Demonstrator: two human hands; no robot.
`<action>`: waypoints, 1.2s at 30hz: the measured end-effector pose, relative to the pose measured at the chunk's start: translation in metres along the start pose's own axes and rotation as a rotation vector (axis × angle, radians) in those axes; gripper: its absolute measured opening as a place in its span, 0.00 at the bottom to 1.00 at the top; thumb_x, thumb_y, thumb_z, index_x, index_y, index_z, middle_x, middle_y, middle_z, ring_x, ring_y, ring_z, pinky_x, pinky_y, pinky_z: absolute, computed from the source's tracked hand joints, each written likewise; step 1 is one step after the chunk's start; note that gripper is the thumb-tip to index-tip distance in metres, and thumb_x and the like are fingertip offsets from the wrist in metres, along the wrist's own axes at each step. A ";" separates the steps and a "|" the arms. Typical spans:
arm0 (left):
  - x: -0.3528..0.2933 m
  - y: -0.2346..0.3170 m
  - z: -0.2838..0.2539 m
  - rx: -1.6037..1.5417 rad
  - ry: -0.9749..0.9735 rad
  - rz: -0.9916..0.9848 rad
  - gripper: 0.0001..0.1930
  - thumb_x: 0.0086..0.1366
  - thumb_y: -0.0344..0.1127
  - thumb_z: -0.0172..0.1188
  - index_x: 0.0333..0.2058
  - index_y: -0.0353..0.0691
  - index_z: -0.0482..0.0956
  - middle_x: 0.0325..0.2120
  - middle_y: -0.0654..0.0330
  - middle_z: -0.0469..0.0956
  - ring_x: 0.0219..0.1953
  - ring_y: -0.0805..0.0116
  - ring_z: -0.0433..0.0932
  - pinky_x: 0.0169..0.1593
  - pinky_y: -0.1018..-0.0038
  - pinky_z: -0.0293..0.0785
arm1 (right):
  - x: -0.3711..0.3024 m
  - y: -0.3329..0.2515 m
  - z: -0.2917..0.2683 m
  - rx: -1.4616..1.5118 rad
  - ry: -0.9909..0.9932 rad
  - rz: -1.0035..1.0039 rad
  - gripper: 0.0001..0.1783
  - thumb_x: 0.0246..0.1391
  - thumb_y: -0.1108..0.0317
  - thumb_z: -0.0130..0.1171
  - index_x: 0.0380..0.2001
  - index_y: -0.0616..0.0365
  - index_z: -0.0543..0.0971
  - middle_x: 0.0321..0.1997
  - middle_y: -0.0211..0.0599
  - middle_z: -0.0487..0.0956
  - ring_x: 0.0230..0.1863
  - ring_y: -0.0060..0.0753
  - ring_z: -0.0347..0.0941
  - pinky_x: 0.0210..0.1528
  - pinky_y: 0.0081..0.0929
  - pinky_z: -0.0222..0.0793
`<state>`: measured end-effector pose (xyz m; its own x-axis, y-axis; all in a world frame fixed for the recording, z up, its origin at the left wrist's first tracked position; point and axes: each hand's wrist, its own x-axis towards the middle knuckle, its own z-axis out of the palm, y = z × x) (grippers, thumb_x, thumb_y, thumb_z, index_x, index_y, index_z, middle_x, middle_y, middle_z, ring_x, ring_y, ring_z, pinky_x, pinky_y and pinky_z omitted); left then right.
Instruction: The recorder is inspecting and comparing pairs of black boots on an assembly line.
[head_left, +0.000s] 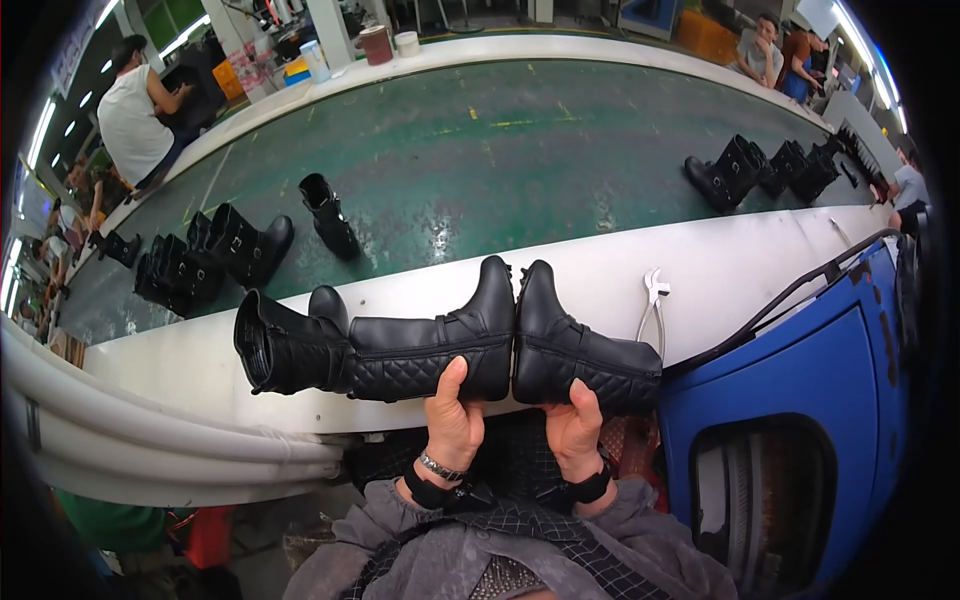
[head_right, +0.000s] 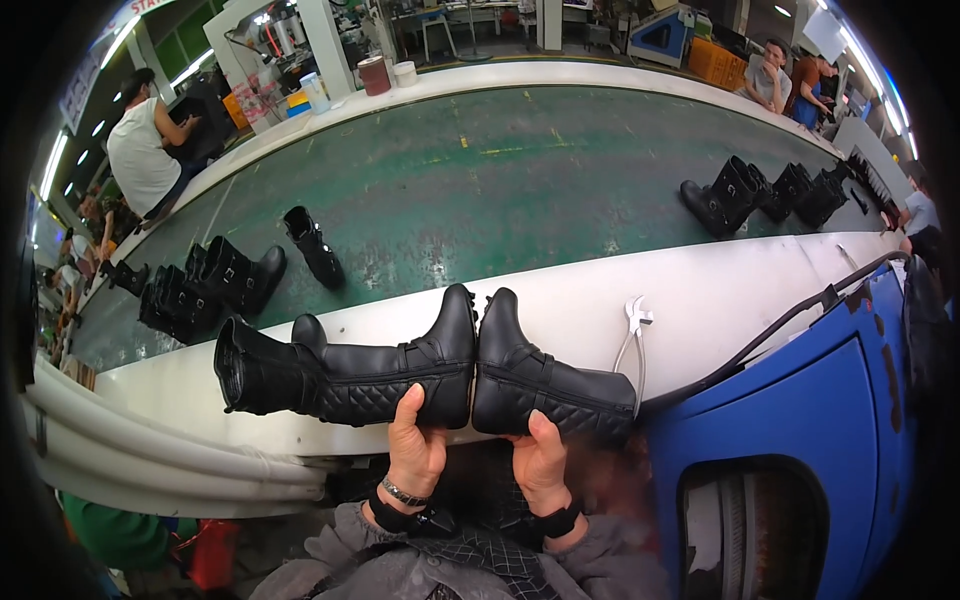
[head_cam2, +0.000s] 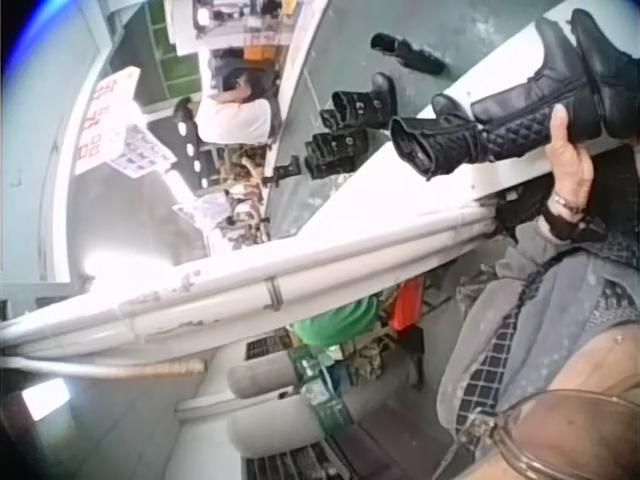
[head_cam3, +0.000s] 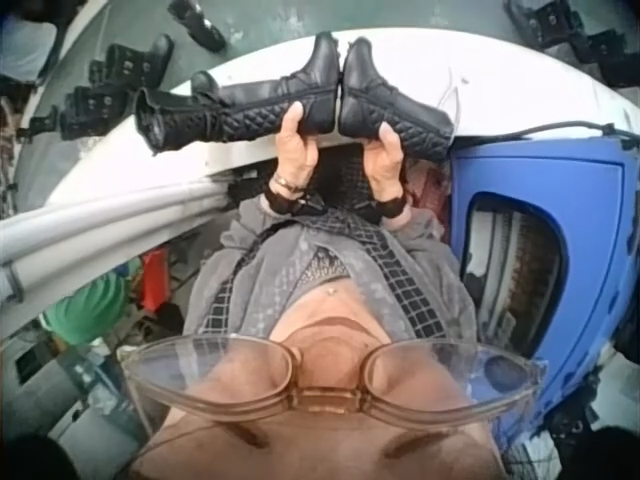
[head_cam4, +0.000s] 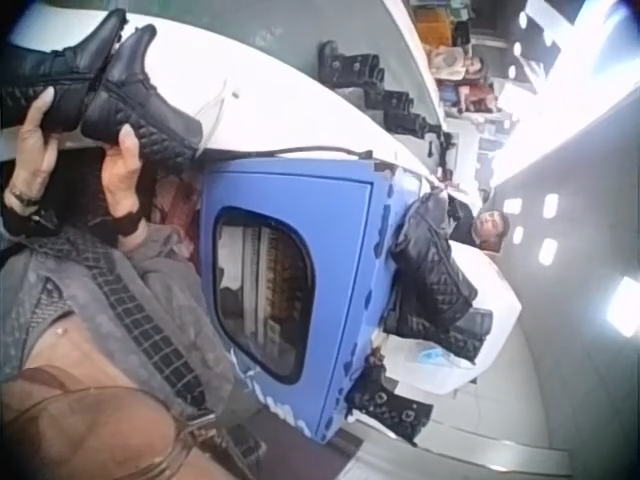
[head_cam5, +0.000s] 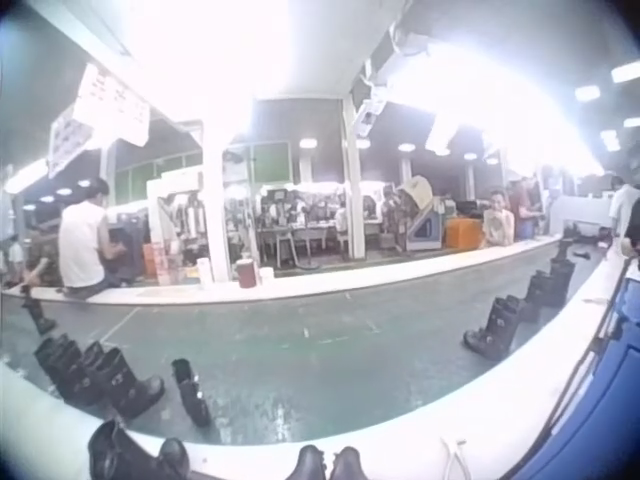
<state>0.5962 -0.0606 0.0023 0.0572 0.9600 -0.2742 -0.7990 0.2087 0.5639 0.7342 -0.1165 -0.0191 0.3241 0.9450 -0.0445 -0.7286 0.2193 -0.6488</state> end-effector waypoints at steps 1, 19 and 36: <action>0.000 -0.001 0.000 -0.012 -0.003 -0.002 0.17 0.61 0.35 0.62 0.48 0.37 0.75 0.45 0.59 0.78 0.47 0.64 0.78 0.55 0.65 0.76 | 0.000 0.000 0.001 0.009 0.023 0.001 0.24 0.55 0.57 0.52 0.51 0.61 0.76 0.49 0.41 0.80 0.49 0.40 0.78 0.51 0.40 0.76; -0.001 -0.010 -0.007 0.006 -0.049 0.070 0.20 0.61 0.27 0.62 0.53 0.40 0.72 0.48 0.61 0.76 0.48 0.67 0.77 0.54 0.68 0.77 | 0.002 0.007 -0.017 -0.064 0.015 -0.004 0.25 0.55 0.58 0.54 0.52 0.62 0.74 0.50 0.43 0.80 0.48 0.42 0.79 0.49 0.41 0.78; -0.007 0.057 -0.003 1.097 -0.452 0.448 0.25 0.45 0.21 0.53 0.47 0.32 0.73 0.45 0.53 0.72 0.49 0.60 0.74 0.57 0.67 0.71 | 0.018 -0.092 0.027 -1.032 -0.395 0.079 0.24 0.48 0.72 0.63 0.50 0.69 0.74 0.44 0.42 0.81 0.46 0.25 0.76 0.48 0.25 0.71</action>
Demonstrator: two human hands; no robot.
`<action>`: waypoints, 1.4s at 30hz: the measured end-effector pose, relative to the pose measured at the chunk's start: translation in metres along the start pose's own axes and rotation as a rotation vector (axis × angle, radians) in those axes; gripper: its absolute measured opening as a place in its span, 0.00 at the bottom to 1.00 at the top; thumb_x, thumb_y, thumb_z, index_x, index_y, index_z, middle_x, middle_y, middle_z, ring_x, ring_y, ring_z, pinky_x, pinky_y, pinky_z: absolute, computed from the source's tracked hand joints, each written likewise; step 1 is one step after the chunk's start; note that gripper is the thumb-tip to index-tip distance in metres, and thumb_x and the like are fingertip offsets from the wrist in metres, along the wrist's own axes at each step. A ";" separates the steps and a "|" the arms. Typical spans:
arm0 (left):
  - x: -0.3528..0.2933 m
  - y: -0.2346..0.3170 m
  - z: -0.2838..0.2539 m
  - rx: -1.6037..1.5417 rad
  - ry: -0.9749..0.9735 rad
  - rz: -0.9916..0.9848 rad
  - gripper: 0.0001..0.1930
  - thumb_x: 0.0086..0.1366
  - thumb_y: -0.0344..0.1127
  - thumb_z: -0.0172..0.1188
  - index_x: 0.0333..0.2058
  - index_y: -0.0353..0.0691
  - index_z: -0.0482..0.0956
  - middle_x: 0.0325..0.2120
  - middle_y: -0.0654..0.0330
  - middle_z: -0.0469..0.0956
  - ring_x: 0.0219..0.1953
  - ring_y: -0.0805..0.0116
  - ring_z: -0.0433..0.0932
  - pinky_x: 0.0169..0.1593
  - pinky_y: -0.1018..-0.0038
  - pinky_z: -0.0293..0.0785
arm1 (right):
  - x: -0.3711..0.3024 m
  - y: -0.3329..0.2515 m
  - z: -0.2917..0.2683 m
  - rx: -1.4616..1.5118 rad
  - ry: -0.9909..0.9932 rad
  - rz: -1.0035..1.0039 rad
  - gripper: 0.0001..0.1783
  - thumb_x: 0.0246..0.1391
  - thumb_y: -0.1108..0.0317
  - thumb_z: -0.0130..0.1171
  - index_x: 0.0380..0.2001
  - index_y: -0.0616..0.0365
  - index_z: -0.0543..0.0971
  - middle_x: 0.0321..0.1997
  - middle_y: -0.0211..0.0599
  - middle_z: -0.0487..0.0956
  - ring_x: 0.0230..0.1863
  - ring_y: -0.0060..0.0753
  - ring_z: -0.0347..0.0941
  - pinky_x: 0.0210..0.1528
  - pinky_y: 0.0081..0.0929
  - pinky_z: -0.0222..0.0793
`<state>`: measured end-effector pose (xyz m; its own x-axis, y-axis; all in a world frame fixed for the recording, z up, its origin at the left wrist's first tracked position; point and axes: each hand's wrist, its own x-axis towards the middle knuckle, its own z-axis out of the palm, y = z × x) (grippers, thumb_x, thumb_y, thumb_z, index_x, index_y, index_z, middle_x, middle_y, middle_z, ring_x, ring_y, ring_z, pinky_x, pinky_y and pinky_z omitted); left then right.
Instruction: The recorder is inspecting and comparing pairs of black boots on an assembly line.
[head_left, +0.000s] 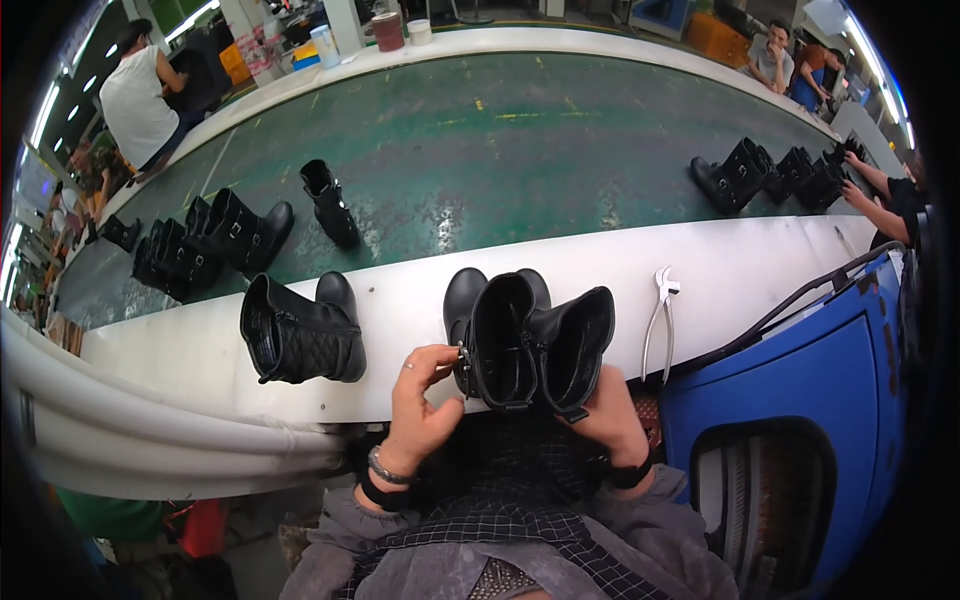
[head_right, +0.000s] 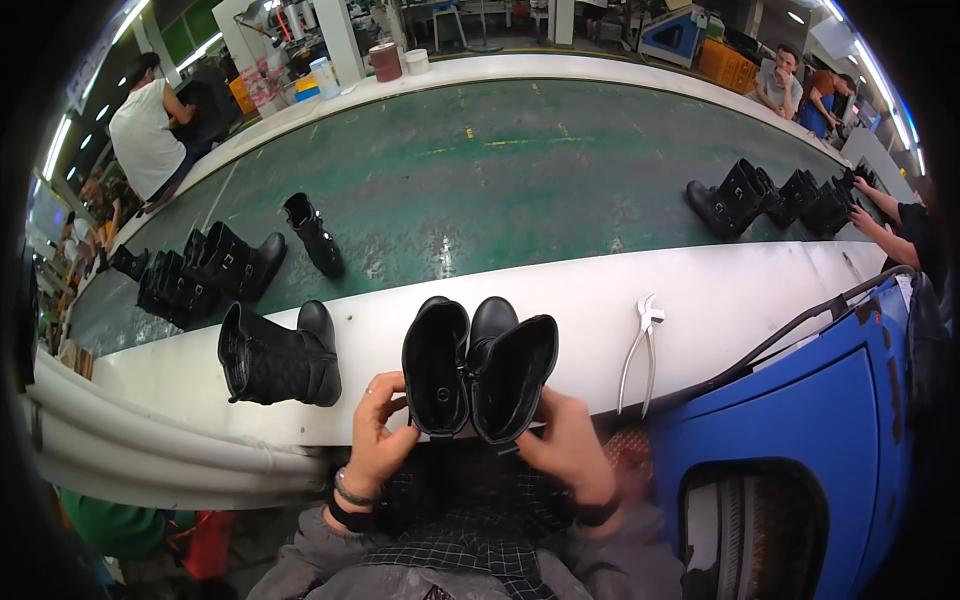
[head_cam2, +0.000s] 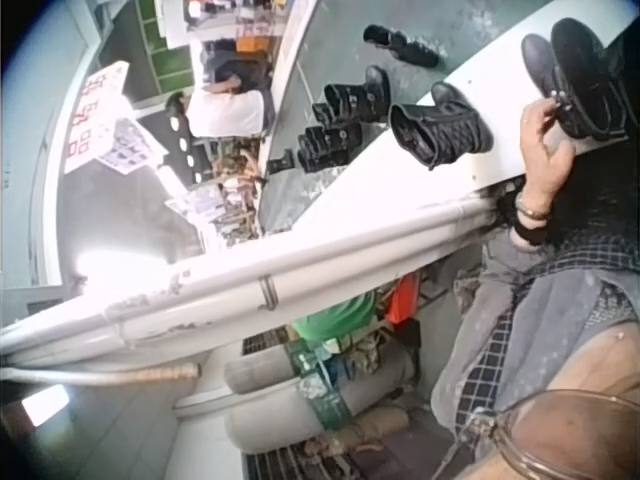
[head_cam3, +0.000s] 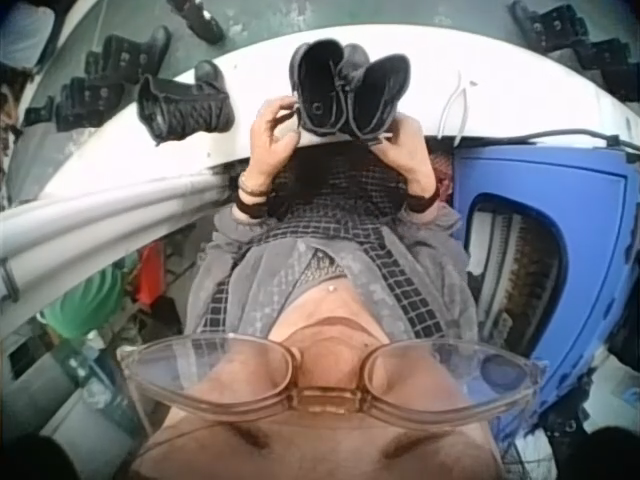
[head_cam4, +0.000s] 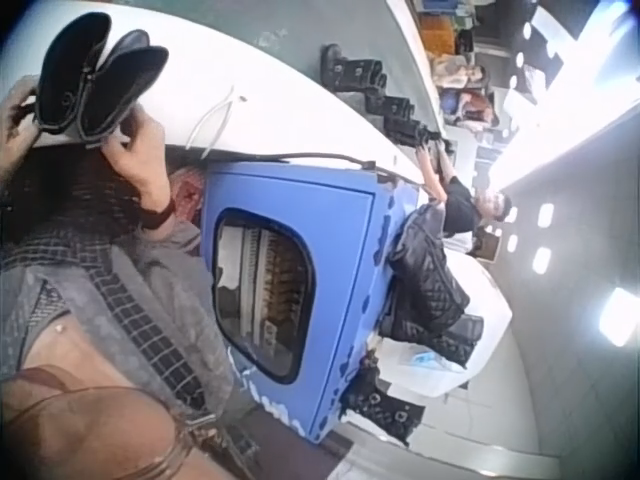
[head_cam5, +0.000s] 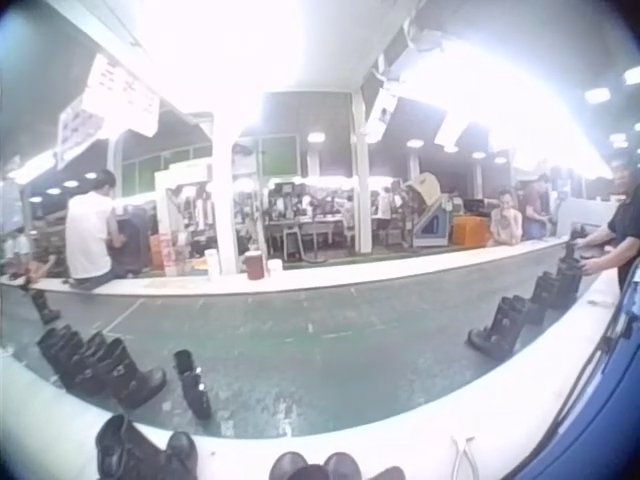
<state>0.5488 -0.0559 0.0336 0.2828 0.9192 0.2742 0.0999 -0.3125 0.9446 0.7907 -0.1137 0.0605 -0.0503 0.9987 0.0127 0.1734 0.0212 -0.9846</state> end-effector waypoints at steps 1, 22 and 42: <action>0.005 0.001 -0.011 -0.024 -0.065 -0.047 0.23 0.46 0.23 0.55 0.46 0.33 0.74 0.43 0.52 0.74 0.48 0.60 0.75 0.56 0.68 0.71 | 0.005 -0.002 -0.009 -0.038 -0.022 0.045 0.23 0.48 0.70 0.63 0.48 0.69 0.75 0.44 0.45 0.82 0.47 0.27 0.76 0.48 0.26 0.71; 0.082 -0.022 -0.024 -0.285 -0.589 -0.016 0.43 0.43 0.33 0.77 0.59 0.36 0.66 0.56 0.59 0.71 0.58 0.69 0.69 0.63 0.69 0.63 | 0.084 0.018 -0.031 -0.026 -0.337 -0.214 0.35 0.35 0.74 0.76 0.50 0.56 0.73 0.55 0.35 0.74 0.56 0.30 0.70 0.60 0.30 0.66; 0.125 0.002 0.020 -1.283 -0.360 -0.602 0.17 0.67 0.43 0.58 0.40 0.31 0.77 0.32 0.50 0.81 0.31 0.58 0.83 0.38 0.63 0.84 | 0.114 -0.028 -0.017 0.848 -0.261 0.285 0.23 0.65 0.46 0.49 0.43 0.55 0.77 0.31 0.30 0.80 0.25 0.21 0.77 0.25 0.19 0.77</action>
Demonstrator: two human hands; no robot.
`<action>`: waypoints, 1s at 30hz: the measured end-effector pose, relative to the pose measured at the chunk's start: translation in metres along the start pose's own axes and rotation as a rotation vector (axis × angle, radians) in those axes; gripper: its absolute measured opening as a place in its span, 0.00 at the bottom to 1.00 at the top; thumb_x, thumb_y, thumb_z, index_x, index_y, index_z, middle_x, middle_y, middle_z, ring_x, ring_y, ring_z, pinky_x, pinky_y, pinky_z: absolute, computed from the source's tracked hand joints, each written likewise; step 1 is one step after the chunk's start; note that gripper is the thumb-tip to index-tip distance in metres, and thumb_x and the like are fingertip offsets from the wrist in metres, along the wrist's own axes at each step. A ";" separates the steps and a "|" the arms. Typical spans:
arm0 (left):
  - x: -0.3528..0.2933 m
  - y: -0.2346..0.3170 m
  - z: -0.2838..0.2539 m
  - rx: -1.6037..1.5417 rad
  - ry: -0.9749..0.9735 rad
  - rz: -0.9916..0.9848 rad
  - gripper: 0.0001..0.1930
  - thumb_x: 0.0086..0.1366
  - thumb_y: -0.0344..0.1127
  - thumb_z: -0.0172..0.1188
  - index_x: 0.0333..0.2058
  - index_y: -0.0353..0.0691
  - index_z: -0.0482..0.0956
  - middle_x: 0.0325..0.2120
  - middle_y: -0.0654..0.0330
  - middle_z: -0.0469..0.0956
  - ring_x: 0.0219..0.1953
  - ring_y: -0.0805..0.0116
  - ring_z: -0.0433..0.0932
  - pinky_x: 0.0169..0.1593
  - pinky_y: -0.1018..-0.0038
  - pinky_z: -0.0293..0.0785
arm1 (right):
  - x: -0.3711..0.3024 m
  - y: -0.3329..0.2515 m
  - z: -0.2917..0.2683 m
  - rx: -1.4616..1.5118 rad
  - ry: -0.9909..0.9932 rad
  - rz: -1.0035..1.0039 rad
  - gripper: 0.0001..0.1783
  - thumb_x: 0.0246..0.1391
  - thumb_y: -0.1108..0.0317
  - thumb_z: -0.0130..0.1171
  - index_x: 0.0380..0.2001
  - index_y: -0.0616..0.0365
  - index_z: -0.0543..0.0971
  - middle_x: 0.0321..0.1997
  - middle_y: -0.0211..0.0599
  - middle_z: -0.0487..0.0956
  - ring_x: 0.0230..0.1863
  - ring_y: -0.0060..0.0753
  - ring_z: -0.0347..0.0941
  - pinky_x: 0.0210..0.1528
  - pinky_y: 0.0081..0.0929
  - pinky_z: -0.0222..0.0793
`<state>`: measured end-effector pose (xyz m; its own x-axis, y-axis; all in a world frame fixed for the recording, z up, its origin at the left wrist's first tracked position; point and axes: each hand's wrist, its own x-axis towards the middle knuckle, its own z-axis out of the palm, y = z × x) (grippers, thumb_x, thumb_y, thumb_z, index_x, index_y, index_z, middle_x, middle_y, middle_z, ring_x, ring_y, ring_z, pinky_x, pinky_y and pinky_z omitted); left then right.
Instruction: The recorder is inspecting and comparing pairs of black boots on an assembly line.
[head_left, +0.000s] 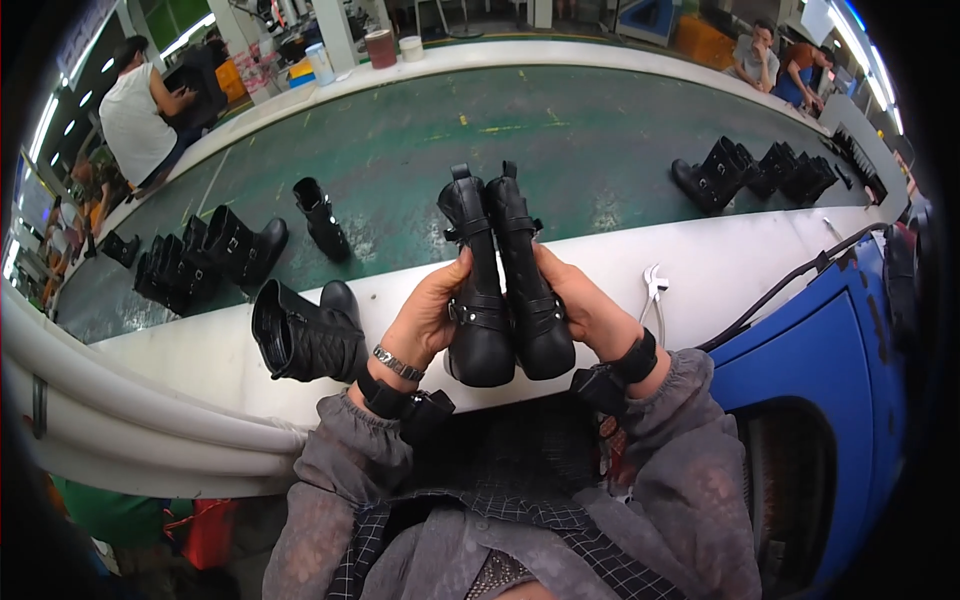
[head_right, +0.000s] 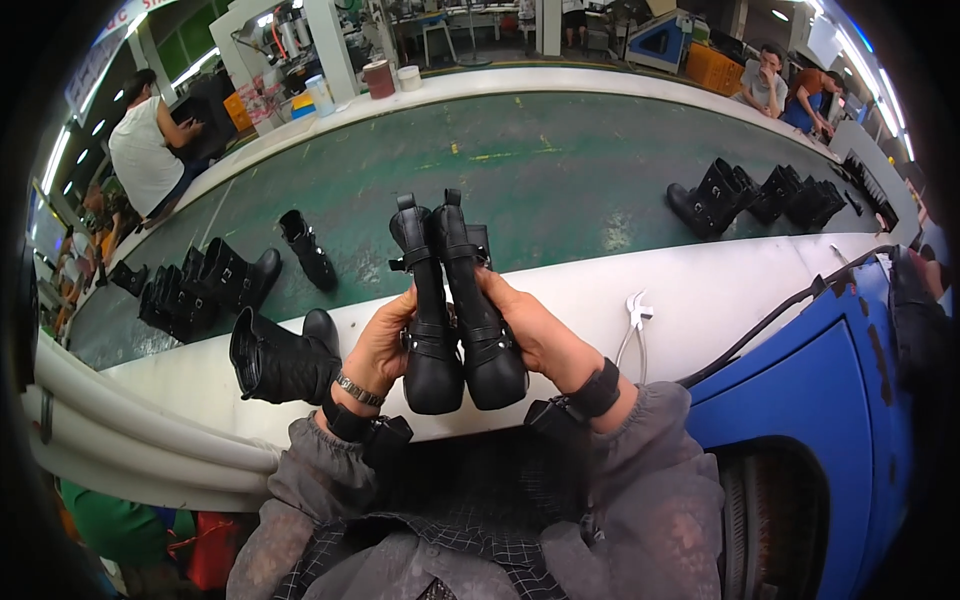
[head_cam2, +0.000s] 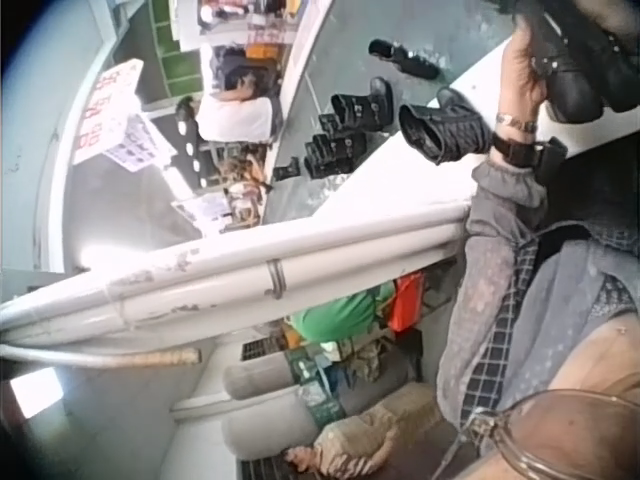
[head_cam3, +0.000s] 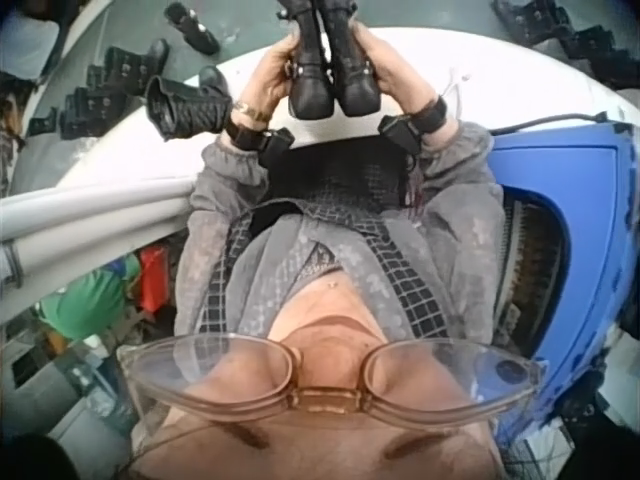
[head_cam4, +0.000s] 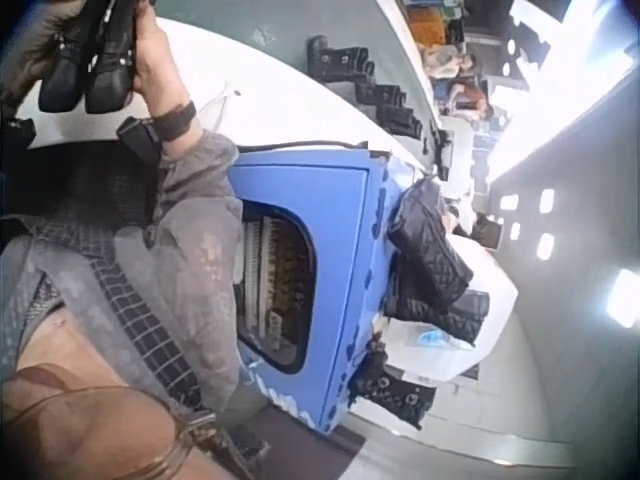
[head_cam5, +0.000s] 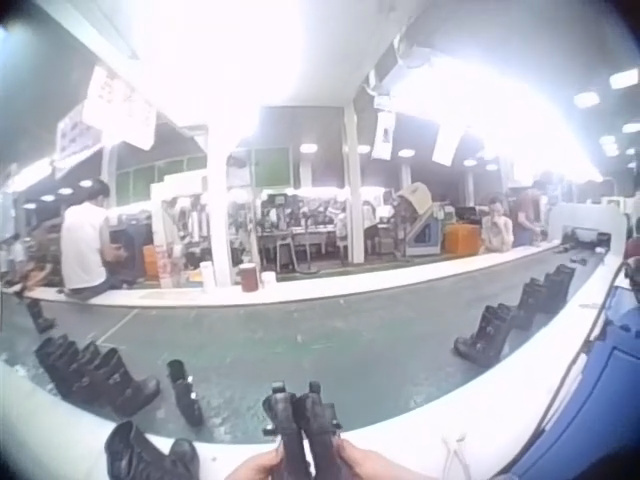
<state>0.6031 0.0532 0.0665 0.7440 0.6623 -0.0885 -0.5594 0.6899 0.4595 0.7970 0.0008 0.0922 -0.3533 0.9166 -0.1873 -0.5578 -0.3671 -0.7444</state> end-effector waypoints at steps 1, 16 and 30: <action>0.006 0.001 -0.001 -0.010 0.021 -0.004 0.17 0.67 0.43 0.58 0.40 0.31 0.77 0.32 0.50 0.81 0.31 0.58 0.83 0.37 0.63 0.84 | 0.005 -0.002 0.000 -0.006 0.095 0.020 0.23 0.65 0.46 0.49 0.44 0.55 0.77 0.30 0.30 0.79 0.25 0.20 0.77 0.25 0.19 0.77; 0.029 0.003 -0.011 -0.030 0.031 0.031 0.15 0.68 0.43 0.57 0.40 0.35 0.77 0.30 0.55 0.82 0.31 0.64 0.84 0.36 0.66 0.85 | 0.038 -0.003 -0.022 0.133 0.043 0.015 0.22 0.68 0.49 0.43 0.49 0.55 0.73 0.34 0.31 0.79 0.28 0.22 0.79 0.28 0.24 0.81; 0.014 -0.009 -0.009 -0.053 -0.017 0.038 0.18 0.69 0.46 0.55 0.45 0.36 0.76 0.33 0.53 0.82 0.33 0.61 0.84 0.36 0.62 0.85 | 0.013 0.009 -0.010 0.015 0.015 -0.066 0.23 0.70 0.52 0.41 0.53 0.57 0.73 0.42 0.31 0.80 0.38 0.22 0.79 0.41 0.23 0.79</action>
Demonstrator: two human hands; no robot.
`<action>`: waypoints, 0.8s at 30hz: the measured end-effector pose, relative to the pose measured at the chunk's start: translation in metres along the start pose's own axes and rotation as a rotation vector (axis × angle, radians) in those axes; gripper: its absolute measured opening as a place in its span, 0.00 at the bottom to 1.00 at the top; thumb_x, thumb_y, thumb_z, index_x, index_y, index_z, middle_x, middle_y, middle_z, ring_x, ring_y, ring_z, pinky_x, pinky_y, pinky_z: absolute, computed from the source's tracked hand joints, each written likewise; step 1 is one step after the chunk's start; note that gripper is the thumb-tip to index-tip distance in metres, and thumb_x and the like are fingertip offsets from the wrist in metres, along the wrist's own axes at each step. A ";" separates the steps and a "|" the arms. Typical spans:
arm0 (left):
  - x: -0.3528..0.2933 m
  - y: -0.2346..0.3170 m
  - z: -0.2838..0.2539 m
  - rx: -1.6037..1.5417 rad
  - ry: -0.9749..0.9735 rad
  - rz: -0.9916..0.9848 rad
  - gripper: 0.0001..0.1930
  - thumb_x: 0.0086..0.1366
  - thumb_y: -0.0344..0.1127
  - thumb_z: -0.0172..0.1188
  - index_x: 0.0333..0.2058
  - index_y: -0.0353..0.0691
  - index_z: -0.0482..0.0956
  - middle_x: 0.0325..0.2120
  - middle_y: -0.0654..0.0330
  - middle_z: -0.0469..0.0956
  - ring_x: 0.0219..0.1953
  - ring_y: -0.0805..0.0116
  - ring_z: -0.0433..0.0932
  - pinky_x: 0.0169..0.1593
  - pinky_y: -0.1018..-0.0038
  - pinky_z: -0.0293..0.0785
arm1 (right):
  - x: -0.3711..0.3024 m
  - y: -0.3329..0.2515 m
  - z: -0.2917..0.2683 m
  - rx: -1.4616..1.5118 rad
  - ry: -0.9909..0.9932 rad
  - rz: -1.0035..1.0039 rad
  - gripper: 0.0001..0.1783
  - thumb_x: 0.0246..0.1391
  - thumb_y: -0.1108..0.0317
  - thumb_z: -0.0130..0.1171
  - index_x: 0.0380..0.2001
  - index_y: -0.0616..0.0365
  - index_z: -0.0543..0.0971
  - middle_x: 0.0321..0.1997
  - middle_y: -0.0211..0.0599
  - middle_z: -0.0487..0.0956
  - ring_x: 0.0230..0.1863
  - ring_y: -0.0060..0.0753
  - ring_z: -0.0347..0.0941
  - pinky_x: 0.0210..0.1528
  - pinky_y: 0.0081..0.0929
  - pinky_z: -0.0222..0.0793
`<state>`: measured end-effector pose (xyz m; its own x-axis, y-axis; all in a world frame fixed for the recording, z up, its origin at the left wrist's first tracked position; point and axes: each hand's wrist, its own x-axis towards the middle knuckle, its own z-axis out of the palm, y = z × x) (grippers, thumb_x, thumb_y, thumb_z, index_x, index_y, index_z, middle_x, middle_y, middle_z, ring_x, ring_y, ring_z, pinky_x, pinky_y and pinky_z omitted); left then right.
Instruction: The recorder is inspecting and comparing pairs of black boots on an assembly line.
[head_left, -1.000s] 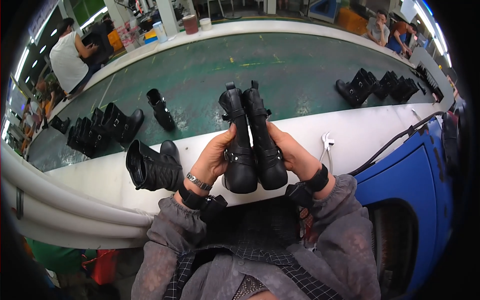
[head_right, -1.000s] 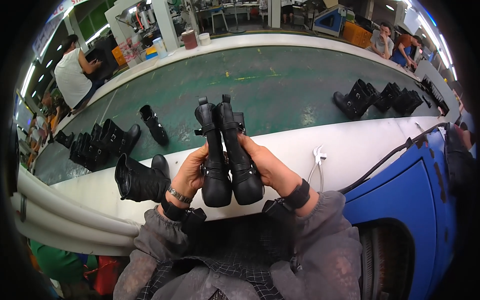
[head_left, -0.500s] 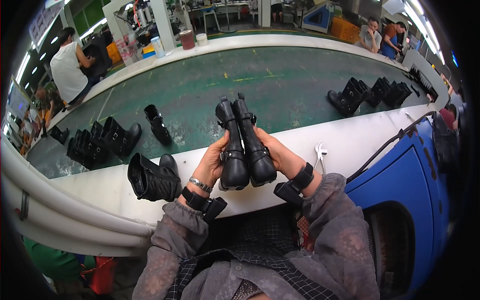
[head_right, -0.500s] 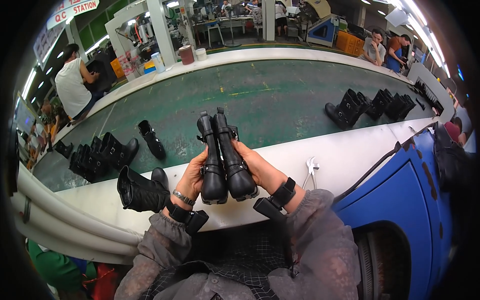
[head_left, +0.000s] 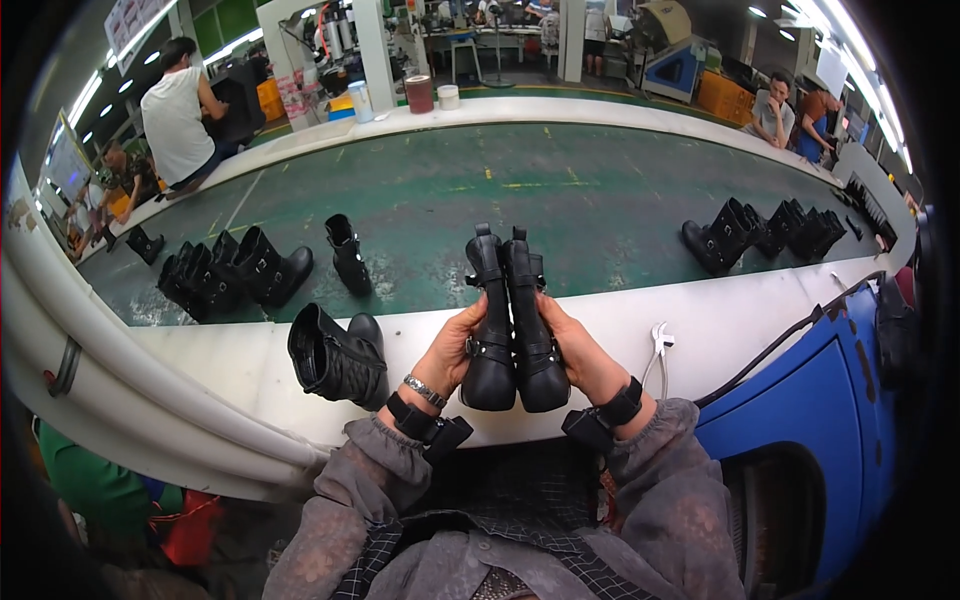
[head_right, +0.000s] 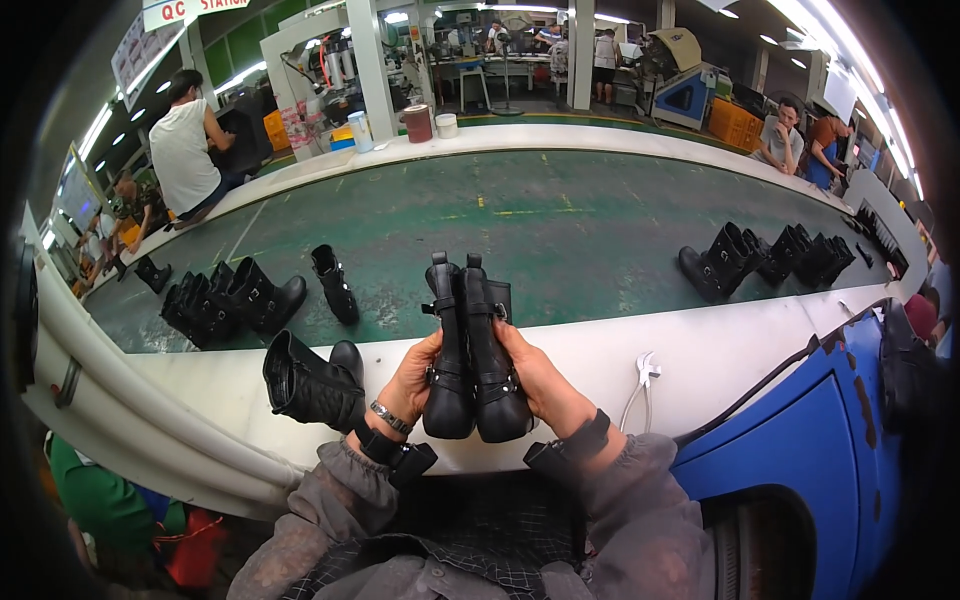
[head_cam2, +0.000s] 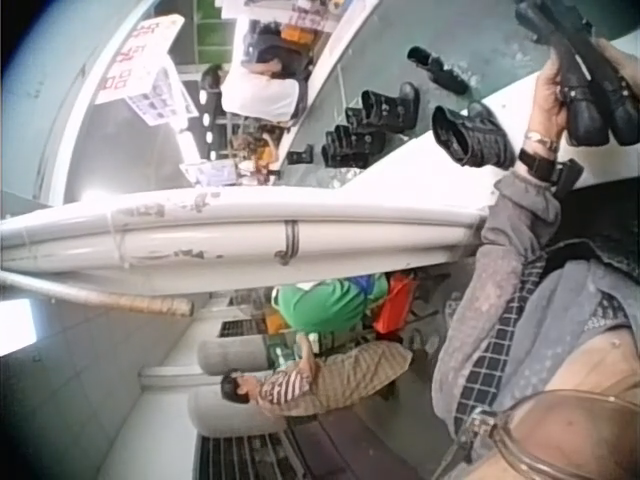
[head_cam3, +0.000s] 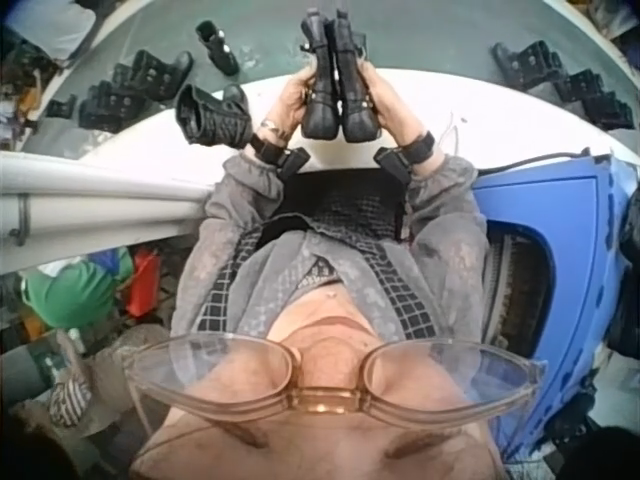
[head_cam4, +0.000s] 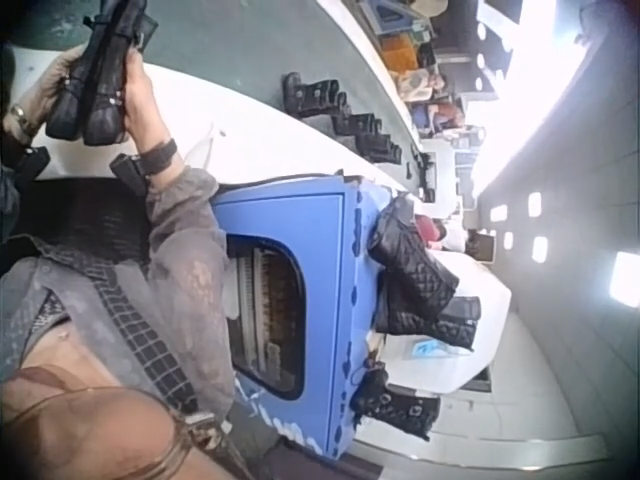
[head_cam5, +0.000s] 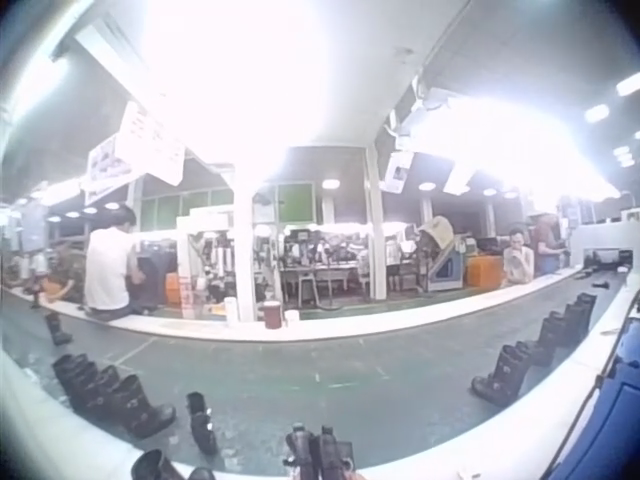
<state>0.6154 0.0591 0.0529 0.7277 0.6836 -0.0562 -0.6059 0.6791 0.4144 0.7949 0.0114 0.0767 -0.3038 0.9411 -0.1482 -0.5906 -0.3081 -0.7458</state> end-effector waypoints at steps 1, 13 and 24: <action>0.000 0.000 0.001 0.020 0.001 0.009 0.18 0.69 0.46 0.55 0.45 0.36 0.76 0.33 0.54 0.82 0.33 0.61 0.84 0.36 0.62 0.85 | 0.000 0.000 -0.001 0.004 0.001 0.003 0.23 0.69 0.52 0.41 0.53 0.57 0.73 0.42 0.30 0.80 0.38 0.22 0.78 0.40 0.23 0.79; 0.003 -0.002 0.002 0.033 0.016 0.026 0.17 0.69 0.45 0.55 0.44 0.36 0.76 0.32 0.55 0.82 0.32 0.63 0.84 0.35 0.66 0.85 | 0.003 0.001 -0.006 0.019 0.014 -0.010 0.23 0.68 0.50 0.42 0.52 0.56 0.74 0.41 0.31 0.80 0.36 0.23 0.79 0.37 0.24 0.80; -0.010 -0.005 -0.004 0.875 0.203 0.698 0.17 0.62 0.35 0.65 0.46 0.37 0.70 0.40 0.61 0.77 0.43 0.74 0.75 0.49 0.74 0.73 | -0.002 -0.007 -0.073 -0.686 0.382 -0.730 0.24 0.60 0.49 0.58 0.45 0.62 0.75 0.38 0.31 0.79 0.38 0.22 0.74 0.43 0.23 0.71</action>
<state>0.6100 0.0503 0.0481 0.2054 0.9240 0.3227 -0.3678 -0.2327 0.9003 0.8539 0.0214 0.0346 0.2776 0.8837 0.3768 0.0476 0.3790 -0.9242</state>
